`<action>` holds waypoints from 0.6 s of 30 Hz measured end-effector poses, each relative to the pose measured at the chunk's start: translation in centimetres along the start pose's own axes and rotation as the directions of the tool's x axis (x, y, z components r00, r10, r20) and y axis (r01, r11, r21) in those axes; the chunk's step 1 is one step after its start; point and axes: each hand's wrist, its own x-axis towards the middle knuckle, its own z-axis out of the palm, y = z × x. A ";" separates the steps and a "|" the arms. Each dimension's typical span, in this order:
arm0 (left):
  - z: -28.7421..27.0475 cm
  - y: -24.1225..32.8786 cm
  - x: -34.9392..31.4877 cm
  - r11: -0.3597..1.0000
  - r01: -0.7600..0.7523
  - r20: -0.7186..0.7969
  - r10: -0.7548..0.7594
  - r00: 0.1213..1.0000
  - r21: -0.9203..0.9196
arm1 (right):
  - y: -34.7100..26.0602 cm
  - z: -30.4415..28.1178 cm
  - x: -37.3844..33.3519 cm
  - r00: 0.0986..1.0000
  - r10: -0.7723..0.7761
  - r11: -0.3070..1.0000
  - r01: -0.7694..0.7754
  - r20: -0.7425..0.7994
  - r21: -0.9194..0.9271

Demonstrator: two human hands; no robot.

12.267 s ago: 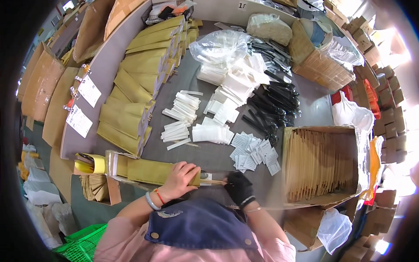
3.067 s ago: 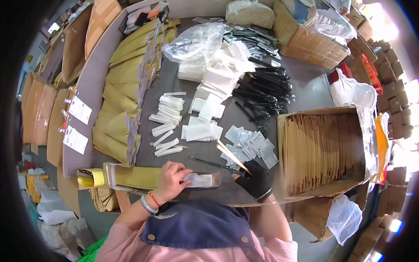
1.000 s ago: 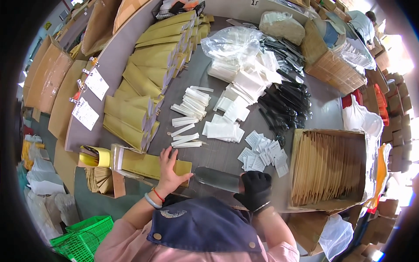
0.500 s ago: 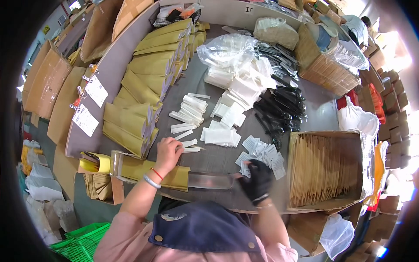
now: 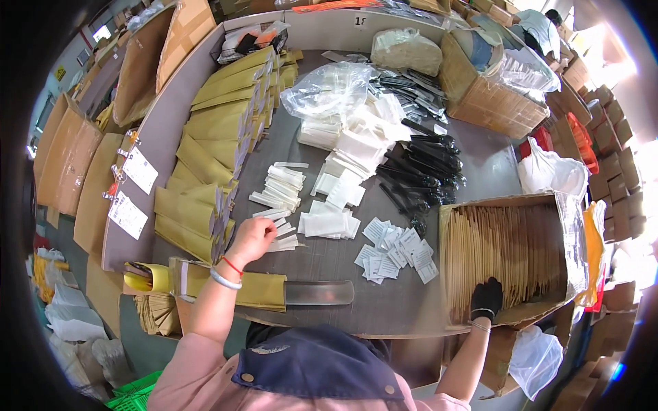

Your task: Manually packing wooden sticks into individual paper sleeves at a factory workstation.

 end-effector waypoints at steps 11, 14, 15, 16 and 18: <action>4.9 5.5 2.7 0.964 -0.250 -0.260 0.265 0.929 0.087 | -2.8 -1.5 -0.6 0.982 0.169 0.981 -0.159 0.084 -0.115; 4.9 5.1 2.5 0.962 -0.265 -0.281 0.271 0.921 0.060 | -6.1 -4.9 -1.2 0.900 0.423 0.899 -0.431 0.104 0.076; 4.9 4.7 2.4 0.960 -0.275 -0.274 0.279 0.920 0.054 | -4.5 -3.9 -1.3 0.895 0.434 0.894 -0.442 0.100 0.071; 4.9 4.6 2.3 0.956 -0.293 -0.265 0.289 0.920 0.024 | -1.2 -2.0 -1.1 0.944 0.325 0.934 -0.310 -0.063 0.176; 4.9 6.0 2.5 0.931 -0.350 -0.289 0.308 0.906 -0.105 | 10.5 4.1 -0.7 0.901 0.100 0.966 0.014 -0.423 0.259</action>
